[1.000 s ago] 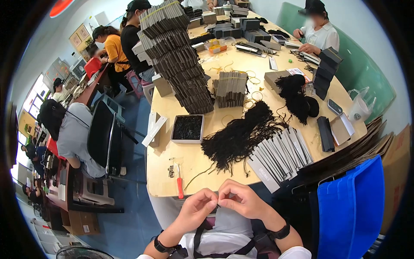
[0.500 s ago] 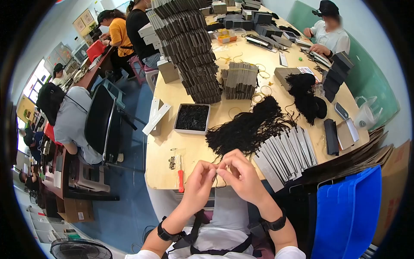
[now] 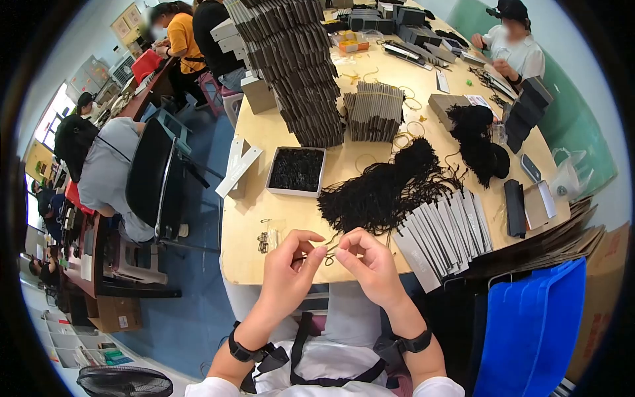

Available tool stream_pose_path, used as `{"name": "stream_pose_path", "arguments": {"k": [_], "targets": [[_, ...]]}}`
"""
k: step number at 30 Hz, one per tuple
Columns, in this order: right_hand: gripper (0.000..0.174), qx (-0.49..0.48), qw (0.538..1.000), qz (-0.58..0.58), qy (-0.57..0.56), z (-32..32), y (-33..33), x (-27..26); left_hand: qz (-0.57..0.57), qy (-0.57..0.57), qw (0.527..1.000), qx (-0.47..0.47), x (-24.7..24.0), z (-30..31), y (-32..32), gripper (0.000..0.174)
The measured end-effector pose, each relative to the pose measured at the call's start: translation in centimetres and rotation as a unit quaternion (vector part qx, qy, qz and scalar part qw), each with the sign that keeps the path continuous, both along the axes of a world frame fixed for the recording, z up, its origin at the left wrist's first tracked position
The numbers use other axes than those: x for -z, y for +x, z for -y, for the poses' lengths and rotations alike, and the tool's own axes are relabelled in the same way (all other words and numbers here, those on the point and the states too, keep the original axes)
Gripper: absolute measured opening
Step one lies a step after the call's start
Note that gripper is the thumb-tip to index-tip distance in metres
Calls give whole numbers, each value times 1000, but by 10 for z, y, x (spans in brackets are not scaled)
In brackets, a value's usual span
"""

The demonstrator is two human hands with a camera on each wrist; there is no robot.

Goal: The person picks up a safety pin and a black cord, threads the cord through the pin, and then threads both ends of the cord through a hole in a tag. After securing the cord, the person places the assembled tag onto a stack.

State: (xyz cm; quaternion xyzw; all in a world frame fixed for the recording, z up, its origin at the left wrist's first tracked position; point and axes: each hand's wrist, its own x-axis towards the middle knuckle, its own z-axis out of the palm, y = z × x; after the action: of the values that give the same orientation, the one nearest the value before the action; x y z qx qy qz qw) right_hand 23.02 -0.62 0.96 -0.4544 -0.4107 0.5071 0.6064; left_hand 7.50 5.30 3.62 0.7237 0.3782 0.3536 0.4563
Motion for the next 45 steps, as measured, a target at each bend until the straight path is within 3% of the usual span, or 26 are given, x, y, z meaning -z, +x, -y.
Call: {"name": "stream_pose_path", "arguments": {"k": [5, 9, 11, 15, 17, 18, 19, 20, 21, 24, 26, 28, 29, 33, 35, 36, 38, 45], "targets": [[7, 27, 1000, 5, 3, 2, 2, -1, 0, 13, 1000, 2, 6, -7, -6, 8], [8, 28, 1000, 0, -10, 3, 2, 4, -3, 94, 996, 0, 6, -9, -7, 8], [8, 33, 999, -8, -21, 4, 0, 7, -72, 83, 994, 23, -3, -8, -9, 9], [7, 49, 997, -38, -40, 7, -5, 9, -92, 103, 990, 41, 3, -12, -12, 17], [7, 54, 997, -34, -48, 9, -4, 9, 24, 1, 997, 74, 11, -13, -14, 22], [8, 55, 996, -28, -58, 9, -3, 9, 26, 3, 997, 74, 10, -12, -18, 22], [8, 53, 997, -25, -56, 9, -3, 12, 66, -192, 977, 69, 9, -12, -22, 24], [7, 57, 998, 5, -35, 9, -7, 16, 103, -379, 918, 62, 8, -10, -25, 26], [7, 61, 997, 34, -14, 10, -10, 19, 192, -428, 880, 81, 11, -7, -27, 25], [6, 52, 992, 114, 21, 15, -16, 19, 258, -466, 845, 43, 8, 5, -22, 25], [6, 49, 991, 118, 27, 20, -18, 10, 232, -443, 866, 13, 10, 13, -21, 23], [5, 20, 989, 142, 19, 24, -15, 1, 111, -200, 973, 25, 14, 17, -20, 20], [5, 17, 989, 144, 22, 25, -13, -2, 41, -137, 989, 35, 11, 18, -25, 19], [5, 0, 991, 130, 44, 25, -10, -11, 93, -172, 979, 60, 8, 20, -25, 10], [7, -62, 998, 1, -30, 27, -10, -12, 126, -282, 944, 117, 7, 19, -29, 10], [7, -62, 998, 1, -29, 27, -11, -12, 126, -281, 944, 118, 10, 19, -30, 10], [9, -83, 993, -75, -27, 29, -13, -12, 203, -382, 887, 161, 18, 19, -33, 14], [10, -56, 998, -42, 4, 32, -25, -16, 289, -398, 854, 169, 21, 23, -32, 14]]}}
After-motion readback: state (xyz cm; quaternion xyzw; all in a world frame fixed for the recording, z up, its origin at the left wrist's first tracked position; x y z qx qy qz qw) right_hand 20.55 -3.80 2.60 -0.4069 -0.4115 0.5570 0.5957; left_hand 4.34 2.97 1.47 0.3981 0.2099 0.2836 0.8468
